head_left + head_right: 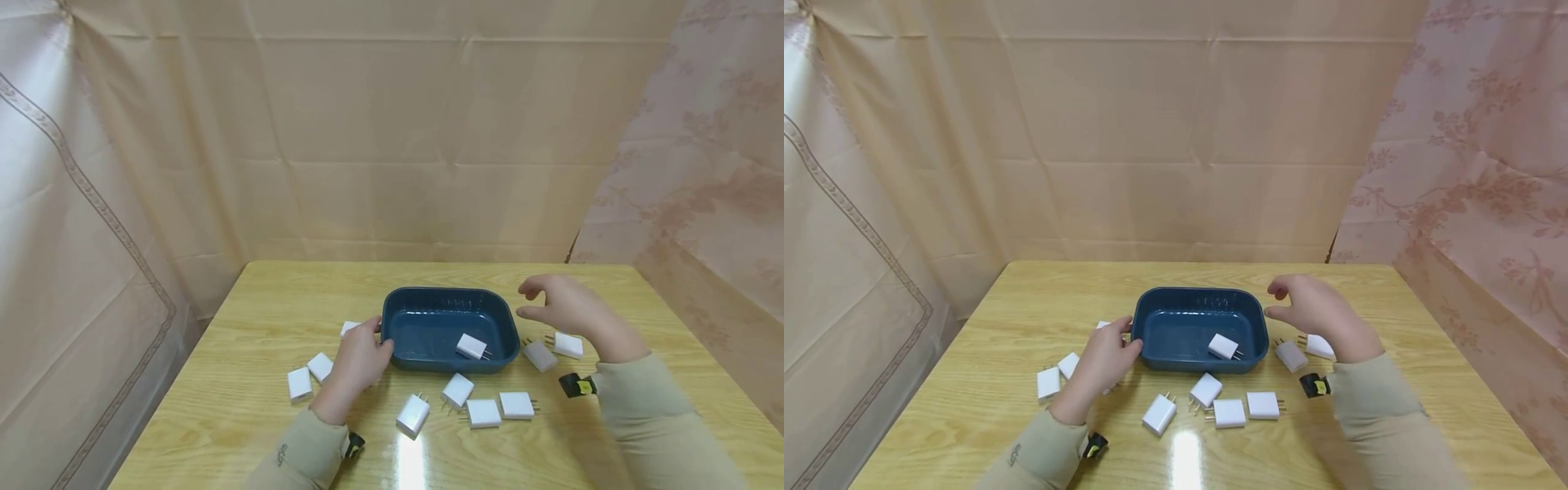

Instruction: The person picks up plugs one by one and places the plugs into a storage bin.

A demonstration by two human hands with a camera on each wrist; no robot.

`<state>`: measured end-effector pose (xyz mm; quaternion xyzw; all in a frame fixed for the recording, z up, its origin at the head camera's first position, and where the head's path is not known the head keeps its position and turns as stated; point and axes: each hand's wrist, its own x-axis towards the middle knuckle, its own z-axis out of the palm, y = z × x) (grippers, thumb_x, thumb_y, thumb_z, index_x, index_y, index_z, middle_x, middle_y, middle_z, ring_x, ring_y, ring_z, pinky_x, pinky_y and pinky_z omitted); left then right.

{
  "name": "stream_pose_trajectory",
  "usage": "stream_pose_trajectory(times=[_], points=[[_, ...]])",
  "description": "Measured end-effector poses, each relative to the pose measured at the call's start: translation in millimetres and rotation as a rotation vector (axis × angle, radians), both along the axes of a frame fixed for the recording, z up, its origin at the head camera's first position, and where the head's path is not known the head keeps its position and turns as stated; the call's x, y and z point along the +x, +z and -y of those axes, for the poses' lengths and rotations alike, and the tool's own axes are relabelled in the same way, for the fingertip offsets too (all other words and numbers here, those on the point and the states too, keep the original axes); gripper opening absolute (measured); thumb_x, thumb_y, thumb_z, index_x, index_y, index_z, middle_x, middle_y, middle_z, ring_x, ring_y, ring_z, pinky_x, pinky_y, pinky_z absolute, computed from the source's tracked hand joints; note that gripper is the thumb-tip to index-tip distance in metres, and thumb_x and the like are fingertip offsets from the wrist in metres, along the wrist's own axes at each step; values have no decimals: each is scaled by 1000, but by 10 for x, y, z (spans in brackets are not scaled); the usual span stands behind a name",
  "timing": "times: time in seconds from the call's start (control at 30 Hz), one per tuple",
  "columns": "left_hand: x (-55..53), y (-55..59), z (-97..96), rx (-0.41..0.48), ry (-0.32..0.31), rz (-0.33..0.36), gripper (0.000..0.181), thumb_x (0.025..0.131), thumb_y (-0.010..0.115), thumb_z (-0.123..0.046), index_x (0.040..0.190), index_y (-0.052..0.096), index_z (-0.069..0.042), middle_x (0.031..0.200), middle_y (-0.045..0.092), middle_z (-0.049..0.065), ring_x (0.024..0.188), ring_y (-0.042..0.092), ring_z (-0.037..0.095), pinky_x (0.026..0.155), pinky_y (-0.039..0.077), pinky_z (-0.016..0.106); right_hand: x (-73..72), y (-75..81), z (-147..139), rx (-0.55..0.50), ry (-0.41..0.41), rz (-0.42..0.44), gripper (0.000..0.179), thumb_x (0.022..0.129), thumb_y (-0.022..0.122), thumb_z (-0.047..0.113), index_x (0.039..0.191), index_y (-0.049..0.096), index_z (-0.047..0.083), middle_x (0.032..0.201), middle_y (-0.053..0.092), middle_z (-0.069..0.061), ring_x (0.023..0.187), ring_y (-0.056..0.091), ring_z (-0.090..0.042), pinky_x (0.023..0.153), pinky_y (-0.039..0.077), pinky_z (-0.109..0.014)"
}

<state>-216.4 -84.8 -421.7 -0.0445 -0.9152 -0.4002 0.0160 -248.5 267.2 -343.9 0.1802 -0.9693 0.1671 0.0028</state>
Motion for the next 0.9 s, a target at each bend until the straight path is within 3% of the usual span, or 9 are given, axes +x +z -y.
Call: stream_pose_trajectory(times=[0.1, 0.23, 0.33, 0.47, 0.67, 0.9], points=[[-2, 11, 11, 1, -12, -12, 54, 96, 69, -18, 142, 54, 6, 129, 66, 19, 92, 68, 24, 89, 55, 44, 19, 29, -87, -4, -3, -6, 38, 90, 77, 24, 116, 69, -2, 104, 70, -13, 95, 67, -33, 84, 52, -56], [-12, 20, 22, -13, -24, -48, 53, 95, 70, -18, 139, 56, 8, 123, 68, 19, 95, 69, 30, 93, 53, 47, 31, 59, -202, -2, -11, -8, 41, 90, 77, 27, 117, 68, -3, 104, 70, -14, 91, 66, -32, 81, 52, -55], [-17, 14, 24, -28, -25, -87, 51, 94, 71, -15, 136, 58, 10, 118, 70, 20, 112, 65, 34, 96, 51, 48, 32, 71, -289, 3, -22, -6, 45, 90, 77, 29, 120, 67, -4, 105, 70, -15, 88, 65, -30, 78, 53, -54], [-32, -9, 21, -31, -24, -101, 53, 93, 71, -14, 137, 56, 11, 123, 68, 22, 121, 60, 39, 100, 48, 50, 35, 75, -385, 7, -35, -3, 49, 92, 77, 31, 123, 66, -5, 107, 69, -17, 88, 65, -30, 77, 52, -54], [-52, -29, 9, -44, -38, -117, 52, 93, 71, -12, 136, 56, 13, 128, 63, 26, 124, 57, 42, 102, 46, 52, 61, 68, -488, -1, -46, 5, 49, 92, 77, 29, 123, 65, -8, 107, 69, -20, 89, 65, -34, 77, 52, -55], [-76, -47, 6, -39, -54, -83, 43, 96, 68, -11, 134, 61, 7, 127, 66, 21, 124, 59, 35, 101, 48, 50, 117, 38, -651, 4, -68, 17, 52, 93, 75, 29, 126, 62, -9, 111, 68, -23, 94, 65, -37, 79, 52, -57]])
